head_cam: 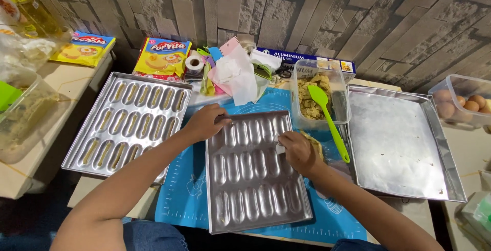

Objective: Cleaning and greasing a metal baking tray with multiple indentations using a cloth and a spatula.

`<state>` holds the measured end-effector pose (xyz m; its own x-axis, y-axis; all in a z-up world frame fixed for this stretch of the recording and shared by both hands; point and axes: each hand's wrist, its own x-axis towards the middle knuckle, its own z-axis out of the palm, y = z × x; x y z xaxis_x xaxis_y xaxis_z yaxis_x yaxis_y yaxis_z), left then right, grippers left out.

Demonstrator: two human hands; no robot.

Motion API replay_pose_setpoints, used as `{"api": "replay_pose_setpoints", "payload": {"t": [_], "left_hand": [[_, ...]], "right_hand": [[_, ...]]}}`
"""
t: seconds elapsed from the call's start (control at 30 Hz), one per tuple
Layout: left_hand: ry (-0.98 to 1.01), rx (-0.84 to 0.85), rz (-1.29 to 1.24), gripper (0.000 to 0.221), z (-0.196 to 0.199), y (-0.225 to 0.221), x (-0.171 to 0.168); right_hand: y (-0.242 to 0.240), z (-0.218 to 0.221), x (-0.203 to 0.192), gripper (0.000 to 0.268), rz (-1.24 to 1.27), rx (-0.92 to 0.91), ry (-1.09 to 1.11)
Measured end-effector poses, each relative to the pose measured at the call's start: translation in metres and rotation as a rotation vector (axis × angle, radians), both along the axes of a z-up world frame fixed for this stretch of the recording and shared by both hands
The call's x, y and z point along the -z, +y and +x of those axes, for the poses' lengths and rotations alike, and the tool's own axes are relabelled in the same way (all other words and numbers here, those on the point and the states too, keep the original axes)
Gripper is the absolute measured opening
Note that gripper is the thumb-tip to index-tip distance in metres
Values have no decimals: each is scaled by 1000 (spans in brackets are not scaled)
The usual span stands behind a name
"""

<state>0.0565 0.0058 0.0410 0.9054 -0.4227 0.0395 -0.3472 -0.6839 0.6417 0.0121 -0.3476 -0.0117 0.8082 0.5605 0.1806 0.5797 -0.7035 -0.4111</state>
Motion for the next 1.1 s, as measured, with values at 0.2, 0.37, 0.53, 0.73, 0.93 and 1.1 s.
{"api": "replay_pose_setpoints", "payload": {"t": [0.2, 0.37, 0.53, 0.73, 0.93, 1.1], "left_hand": [[-94, -86, -160, 14, 18, -1, 22], [-95, -212, -316, 8, 29, -3, 50], [-3, -284, -439, 9, 23, -3, 49], [26, -369, -426, 10, 27, -8, 53], [-50, -352, -363, 18, 28, -7, 58], [-55, -351, -383, 22, 30, -6, 63]], "right_hand": [[-17, 12, 48, 33, -325, 3, -455], [4, -35, -8, 35, -417, -67, -444], [16, -57, 6, 36, -550, -136, -421], [58, -85, -32, 10, -975, -139, -172], [70, -60, -55, 30, -315, -149, -66], [74, -58, -22, 69, -470, -257, -194]]}}
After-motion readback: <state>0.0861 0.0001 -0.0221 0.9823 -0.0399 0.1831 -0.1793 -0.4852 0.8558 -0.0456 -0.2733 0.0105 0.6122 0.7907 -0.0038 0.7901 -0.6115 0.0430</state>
